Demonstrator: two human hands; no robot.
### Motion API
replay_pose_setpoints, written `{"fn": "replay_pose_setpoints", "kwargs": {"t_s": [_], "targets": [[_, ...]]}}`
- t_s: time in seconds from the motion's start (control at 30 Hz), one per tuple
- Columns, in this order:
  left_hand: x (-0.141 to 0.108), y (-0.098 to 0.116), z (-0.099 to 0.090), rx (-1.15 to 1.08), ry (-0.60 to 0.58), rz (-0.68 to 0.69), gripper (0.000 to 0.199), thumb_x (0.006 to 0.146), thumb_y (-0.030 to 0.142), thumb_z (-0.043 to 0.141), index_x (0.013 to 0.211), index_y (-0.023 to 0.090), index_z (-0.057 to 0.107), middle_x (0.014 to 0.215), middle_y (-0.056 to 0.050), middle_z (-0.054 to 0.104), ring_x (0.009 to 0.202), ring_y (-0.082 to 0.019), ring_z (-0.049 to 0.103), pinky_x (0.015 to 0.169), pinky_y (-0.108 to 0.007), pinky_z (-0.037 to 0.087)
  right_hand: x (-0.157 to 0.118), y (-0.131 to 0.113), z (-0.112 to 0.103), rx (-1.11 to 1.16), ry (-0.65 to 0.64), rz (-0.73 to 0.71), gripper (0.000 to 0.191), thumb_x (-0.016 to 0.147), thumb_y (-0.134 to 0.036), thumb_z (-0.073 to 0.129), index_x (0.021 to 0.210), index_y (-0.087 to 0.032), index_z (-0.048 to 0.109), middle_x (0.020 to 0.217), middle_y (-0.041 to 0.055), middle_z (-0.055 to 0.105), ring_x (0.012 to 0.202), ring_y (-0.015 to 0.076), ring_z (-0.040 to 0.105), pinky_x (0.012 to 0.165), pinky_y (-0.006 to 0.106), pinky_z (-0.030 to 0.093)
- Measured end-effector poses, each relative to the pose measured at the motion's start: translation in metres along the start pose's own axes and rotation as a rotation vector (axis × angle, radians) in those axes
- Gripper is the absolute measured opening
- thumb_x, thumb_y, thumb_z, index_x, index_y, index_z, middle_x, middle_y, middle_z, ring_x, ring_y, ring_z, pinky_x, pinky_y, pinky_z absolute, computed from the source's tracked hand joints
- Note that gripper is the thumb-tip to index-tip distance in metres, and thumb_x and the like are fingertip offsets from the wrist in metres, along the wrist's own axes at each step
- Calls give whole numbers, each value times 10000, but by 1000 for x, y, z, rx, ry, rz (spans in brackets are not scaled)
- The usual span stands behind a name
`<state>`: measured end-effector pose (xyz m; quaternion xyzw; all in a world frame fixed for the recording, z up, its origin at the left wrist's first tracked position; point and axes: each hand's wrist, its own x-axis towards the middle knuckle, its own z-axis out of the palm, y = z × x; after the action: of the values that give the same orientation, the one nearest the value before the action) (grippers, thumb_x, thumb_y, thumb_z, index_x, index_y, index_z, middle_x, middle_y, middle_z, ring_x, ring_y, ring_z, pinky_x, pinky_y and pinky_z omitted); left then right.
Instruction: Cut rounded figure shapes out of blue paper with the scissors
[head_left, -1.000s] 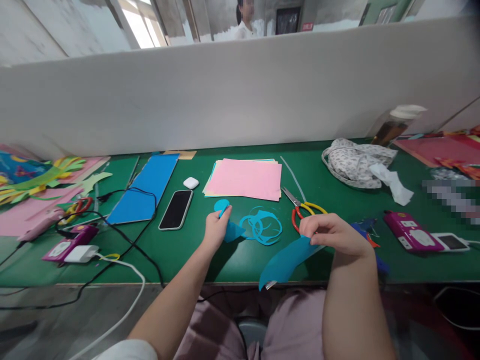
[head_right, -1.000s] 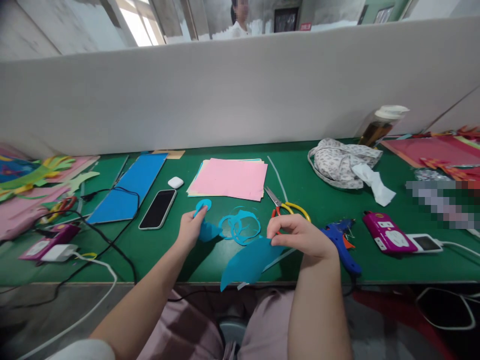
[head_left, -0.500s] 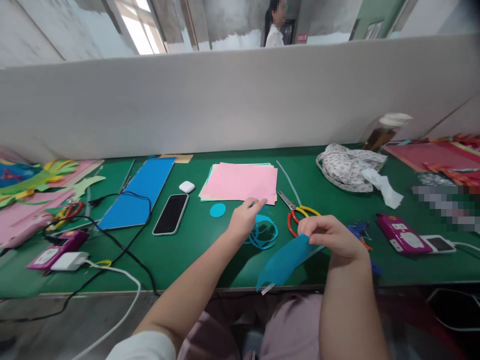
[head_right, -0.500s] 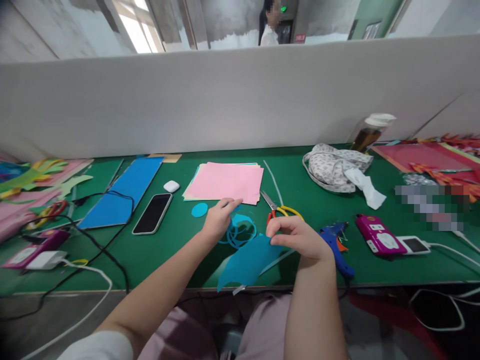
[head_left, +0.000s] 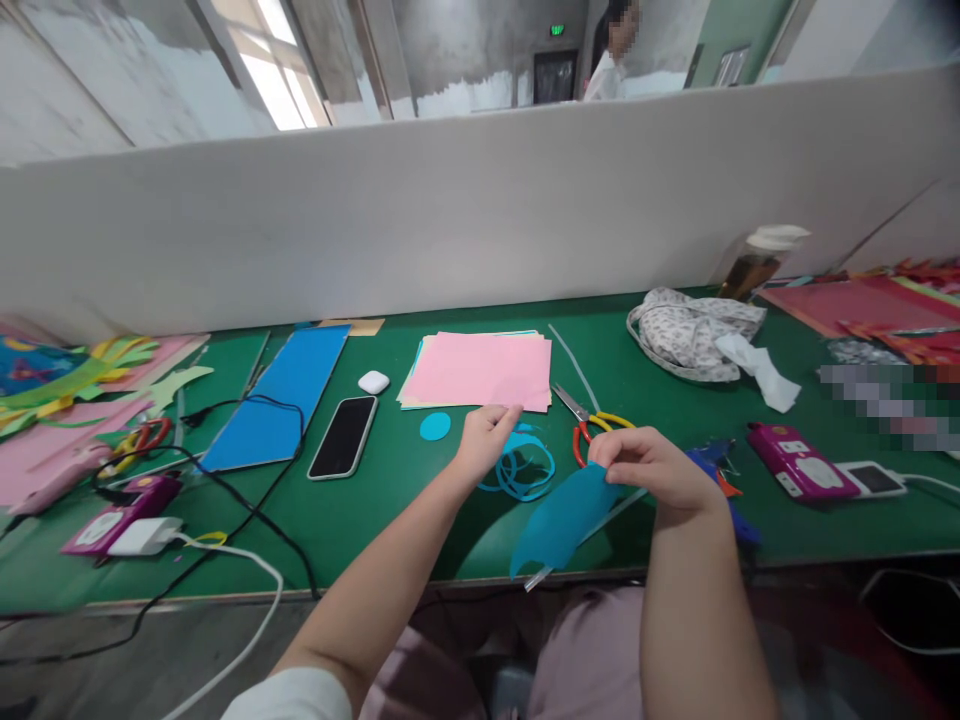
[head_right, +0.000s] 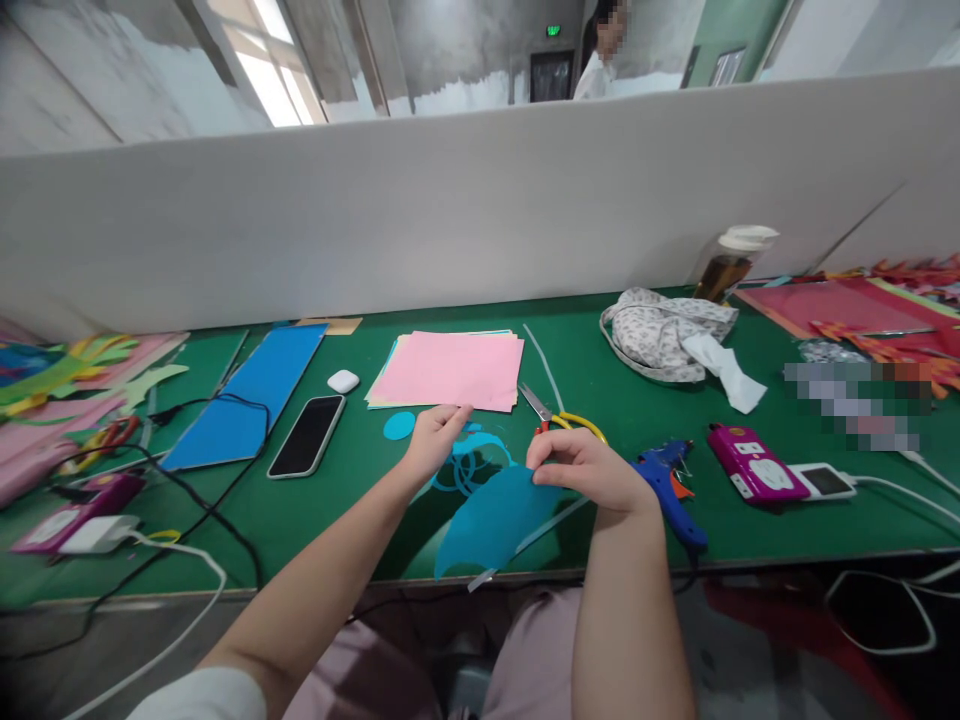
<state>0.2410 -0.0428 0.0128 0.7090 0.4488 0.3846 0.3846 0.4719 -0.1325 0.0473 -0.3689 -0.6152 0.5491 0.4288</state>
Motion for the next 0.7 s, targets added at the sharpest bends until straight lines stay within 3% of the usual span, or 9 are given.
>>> {"fn": "replay_pose_setpoints", "kwargs": {"t_s": [0.13, 0.3, 0.4, 0.57, 0.7], "targets": [[1, 4, -4, -167, -50, -80, 281, 825, 421, 613, 905, 167, 702, 866, -46, 690, 850, -186, 621, 751, -275, 465, 2, 0, 1, 3, 13, 37, 303, 683, -466, 819, 681, -185, 706, 702, 32, 604, 641, 135, 504, 582, 259, 396], [-5, 4, -7, -404, -182, -248, 490, 720, 318, 724, 1174, 171, 609, 887, -34, 639, 739, -163, 650, 692, -295, 516, 3, 1, 1, 2, 26, 83, 325, 676, -490, 815, 695, -188, 695, 673, 11, 559, 570, 107, 432, 516, 246, 327], [-8, 1, -9, -508, -230, -308, 547, 631, 285, 793, 1134, 167, 610, 998, -78, 641, 866, -220, 689, 775, -357, 547, 2, 3, -1, 11, 29, 103, 327, 675, -485, 815, 703, -185, 686, 679, 7, 551, 555, 99, 417, 502, 243, 312], [-12, 3, -9, -491, -173, -287, 503, 761, 583, 659, 977, 129, 689, 837, -77, 661, 791, -195, 658, 740, -327, 523, 10, 3, 7, 45, 23, 123, 286, 728, -453, 778, 740, -186, 675, 742, 11, 589, 565, 95, 447, 502, 234, 324], [-15, 15, -8, -346, -89, -188, 479, 781, 587, 640, 901, 136, 746, 699, -23, 634, 664, -144, 569, 665, -265, 460, 27, 3, 25, -4, -24, 120, 219, 763, -389, 744, 755, -184, 671, 1067, 75, 668, 941, 184, 597, 806, 298, 453]]}}
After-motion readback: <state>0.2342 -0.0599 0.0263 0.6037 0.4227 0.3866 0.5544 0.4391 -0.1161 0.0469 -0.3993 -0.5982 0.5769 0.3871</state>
